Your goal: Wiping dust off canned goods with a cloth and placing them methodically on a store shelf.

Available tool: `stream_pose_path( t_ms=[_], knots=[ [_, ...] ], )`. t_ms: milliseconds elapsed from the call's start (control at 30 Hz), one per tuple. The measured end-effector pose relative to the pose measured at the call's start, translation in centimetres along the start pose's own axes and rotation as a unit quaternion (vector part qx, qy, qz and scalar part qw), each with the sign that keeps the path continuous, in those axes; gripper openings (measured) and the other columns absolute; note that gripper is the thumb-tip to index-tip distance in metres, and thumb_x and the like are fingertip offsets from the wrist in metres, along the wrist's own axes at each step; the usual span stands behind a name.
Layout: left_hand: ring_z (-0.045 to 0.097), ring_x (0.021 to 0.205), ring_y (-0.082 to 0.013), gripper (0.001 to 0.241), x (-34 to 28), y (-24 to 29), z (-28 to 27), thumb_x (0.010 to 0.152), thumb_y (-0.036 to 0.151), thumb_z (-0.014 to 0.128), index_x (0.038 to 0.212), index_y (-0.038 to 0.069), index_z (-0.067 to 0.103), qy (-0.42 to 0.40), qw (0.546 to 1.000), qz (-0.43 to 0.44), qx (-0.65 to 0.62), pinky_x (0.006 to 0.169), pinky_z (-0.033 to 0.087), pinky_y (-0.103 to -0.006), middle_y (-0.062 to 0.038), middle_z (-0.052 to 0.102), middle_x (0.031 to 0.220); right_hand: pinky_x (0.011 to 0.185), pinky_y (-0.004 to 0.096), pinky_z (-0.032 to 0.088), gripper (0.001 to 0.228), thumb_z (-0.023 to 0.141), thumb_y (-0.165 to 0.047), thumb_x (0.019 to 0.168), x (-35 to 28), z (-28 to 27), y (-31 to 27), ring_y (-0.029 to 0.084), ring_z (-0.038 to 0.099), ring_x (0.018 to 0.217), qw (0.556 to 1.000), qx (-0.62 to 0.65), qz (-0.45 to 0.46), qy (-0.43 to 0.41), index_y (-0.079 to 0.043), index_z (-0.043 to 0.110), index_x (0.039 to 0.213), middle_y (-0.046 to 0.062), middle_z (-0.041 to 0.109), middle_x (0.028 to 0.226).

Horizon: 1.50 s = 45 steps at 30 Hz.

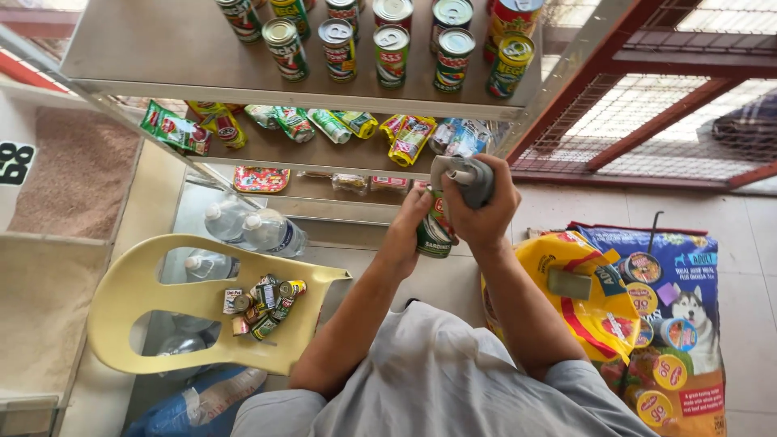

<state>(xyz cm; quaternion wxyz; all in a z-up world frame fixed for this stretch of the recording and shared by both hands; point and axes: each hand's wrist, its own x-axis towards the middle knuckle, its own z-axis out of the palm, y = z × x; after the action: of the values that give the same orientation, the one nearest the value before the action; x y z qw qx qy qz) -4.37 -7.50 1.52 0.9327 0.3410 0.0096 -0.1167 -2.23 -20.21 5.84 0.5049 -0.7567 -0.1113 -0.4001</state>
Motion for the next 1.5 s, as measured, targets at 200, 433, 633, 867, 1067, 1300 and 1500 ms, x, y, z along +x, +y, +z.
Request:
stream_pose_path(
  t_ms=[200, 433, 633, 867, 1067, 1300, 1500],
  knots=[
    [0.059, 0.123, -0.0275, 0.048, 0.7, 1.9, -2.8, 0.103, 0.039, 0.062, 0.139, 0.009, 0.050, -0.088, 0.993, 0.010, -0.078, 0.107, 0.049, -0.0432, -0.013, 0.058, 0.135, 0.106, 0.051, 0.041, 0.074, 0.081, -0.046, 0.078, -0.3, 2.0, -5.3, 0.042, 0.056, 0.118, 0.984, 0.028, -0.093, -0.149, -0.002, 0.058, 0.133, 0.020, 0.058, 0.128],
    [0.070, 0.107, -0.0264, 0.036, 0.4, 3.8, -4.0, 0.106, 0.023, 0.057, 0.138, 0.005, 0.059, -0.029, 0.999, 0.020, -0.017, 0.098, 0.057, -0.0453, -0.018, 0.069, 0.118, 0.090, 0.042, 0.051, 0.056, 0.090, -0.032, 0.074, 0.5, 5.2, -0.3, 0.033, 0.071, 0.098, 0.990, 0.051, -0.005, -0.129, -0.011, 0.071, 0.123, 0.011, 0.072, 0.107],
    [0.073, 0.100, -0.0288, 0.035, 1.9, 4.2, -7.2, 0.104, 0.021, 0.058, 0.135, 0.004, 0.060, -0.037, 0.999, -0.018, -0.014, 0.090, 0.060, -0.0435, -0.020, 0.072, 0.110, 0.114, 0.053, 0.036, 0.103, 0.084, -0.061, 0.077, 1.5, 5.6, -6.8, 0.044, 0.048, 0.131, 0.956, 0.046, -0.082, -0.277, 0.000, 0.043, 0.150, 0.024, 0.051, 0.138],
    [0.073, 0.107, -0.0285, 0.035, 1.4, 5.1, -9.8, 0.106, 0.031, 0.055, 0.130, 0.007, 0.065, -0.040, 0.995, -0.080, -0.054, 0.097, 0.057, -0.0427, -0.020, 0.072, 0.117, 0.110, 0.051, 0.039, 0.106, 0.087, -0.054, 0.071, 2.0, 6.1, -4.3, 0.043, 0.049, 0.134, 0.913, 0.010, -0.106, -0.394, -0.007, 0.045, 0.156, 0.022, 0.053, 0.142],
    [0.068, 0.117, -0.0266, 0.046, 1.9, 7.3, -7.7, 0.108, 0.041, 0.054, 0.131, 0.003, 0.066, -0.054, 0.992, -0.066, -0.091, 0.104, 0.053, -0.0418, -0.020, 0.070, 0.126, 0.106, 0.050, 0.044, 0.091, 0.093, -0.041, 0.069, 1.1, 7.0, -5.5, 0.037, 0.059, 0.120, 0.965, -0.030, -0.017, -0.259, -0.009, 0.054, 0.145, 0.017, 0.062, 0.125],
    [0.071, 0.112, -0.0270, 0.044, 1.3, 7.2, -10.0, 0.110, 0.041, 0.050, 0.132, 0.008, 0.067, -0.041, 0.993, -0.078, -0.085, 0.101, 0.056, -0.0407, -0.020, 0.072, 0.121, 0.113, 0.054, 0.037, 0.105, 0.093, -0.045, 0.067, -0.3, 8.3, -5.2, 0.042, 0.049, 0.130, 0.949, -0.030, -0.048, -0.309, -0.004, 0.046, 0.151, 0.020, 0.051, 0.138],
    [0.075, 0.102, -0.0237, 0.040, -0.3, 11.0, -7.4, 0.108, 0.033, 0.046, 0.123, 0.006, 0.071, 0.001, 0.988, -0.057, -0.142, 0.095, 0.060, -0.0362, -0.018, 0.076, 0.112, 0.112, 0.051, 0.039, 0.098, 0.090, -0.048, 0.073, -0.6, 10.3, -7.3, 0.039, 0.053, 0.129, 0.967, -0.046, -0.041, -0.247, -0.005, 0.047, 0.150, 0.018, 0.054, 0.138]
  ],
)
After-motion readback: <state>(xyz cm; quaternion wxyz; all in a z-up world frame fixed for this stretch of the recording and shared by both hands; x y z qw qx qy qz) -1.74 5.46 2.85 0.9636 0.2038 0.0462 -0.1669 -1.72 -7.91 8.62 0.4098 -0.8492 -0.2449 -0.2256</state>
